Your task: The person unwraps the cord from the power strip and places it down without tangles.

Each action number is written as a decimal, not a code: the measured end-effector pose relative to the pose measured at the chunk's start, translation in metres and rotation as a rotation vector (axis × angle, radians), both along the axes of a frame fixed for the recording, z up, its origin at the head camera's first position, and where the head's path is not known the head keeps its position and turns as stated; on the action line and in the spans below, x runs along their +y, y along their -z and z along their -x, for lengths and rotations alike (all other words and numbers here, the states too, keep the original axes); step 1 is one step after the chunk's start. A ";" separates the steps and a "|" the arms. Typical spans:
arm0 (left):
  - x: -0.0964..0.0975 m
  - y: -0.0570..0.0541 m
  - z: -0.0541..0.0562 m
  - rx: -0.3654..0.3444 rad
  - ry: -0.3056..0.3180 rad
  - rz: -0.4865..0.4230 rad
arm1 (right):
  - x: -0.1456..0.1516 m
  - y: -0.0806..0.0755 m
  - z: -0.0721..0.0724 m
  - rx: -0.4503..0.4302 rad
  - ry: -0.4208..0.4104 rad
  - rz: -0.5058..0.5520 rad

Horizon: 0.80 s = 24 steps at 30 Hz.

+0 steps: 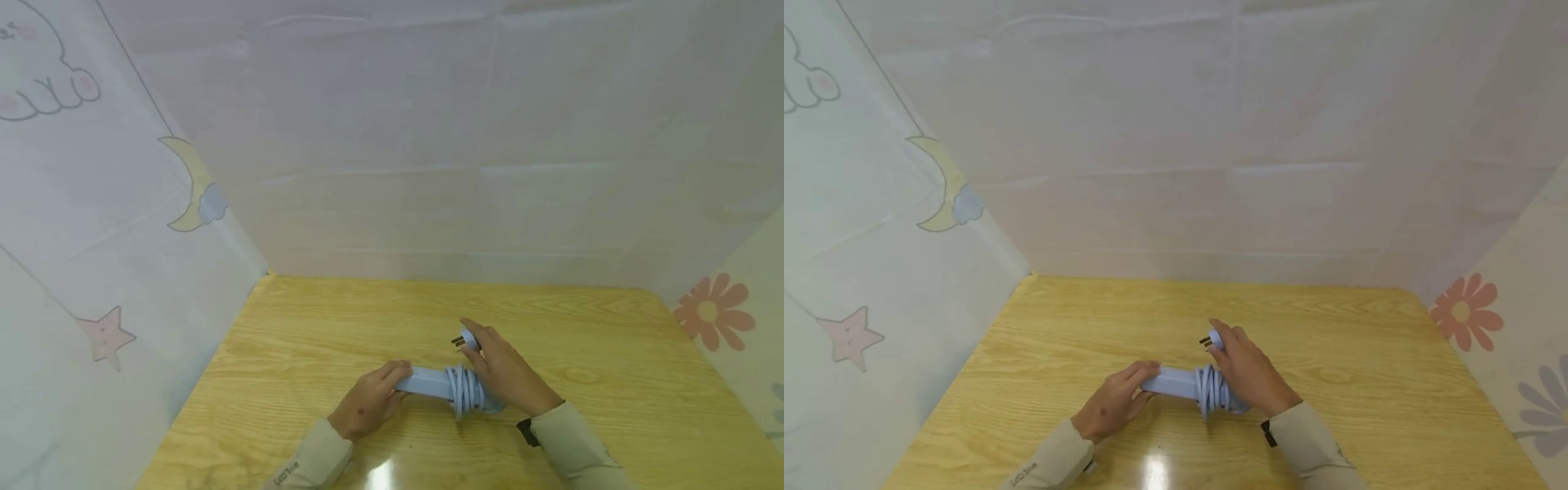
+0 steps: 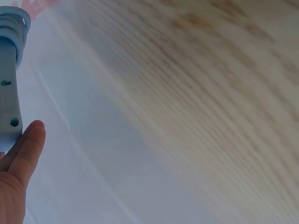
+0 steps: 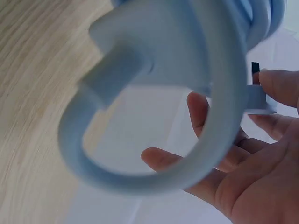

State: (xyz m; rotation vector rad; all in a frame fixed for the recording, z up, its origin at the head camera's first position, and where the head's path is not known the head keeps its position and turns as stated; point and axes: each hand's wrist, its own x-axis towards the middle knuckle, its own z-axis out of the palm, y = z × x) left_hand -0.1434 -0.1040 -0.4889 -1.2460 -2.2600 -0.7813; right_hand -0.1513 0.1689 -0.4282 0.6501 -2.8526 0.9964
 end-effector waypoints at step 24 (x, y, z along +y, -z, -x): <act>-0.015 -0.012 0.004 0.099 0.028 -0.045 | 0.068 0.024 0.006 -0.260 0.019 0.226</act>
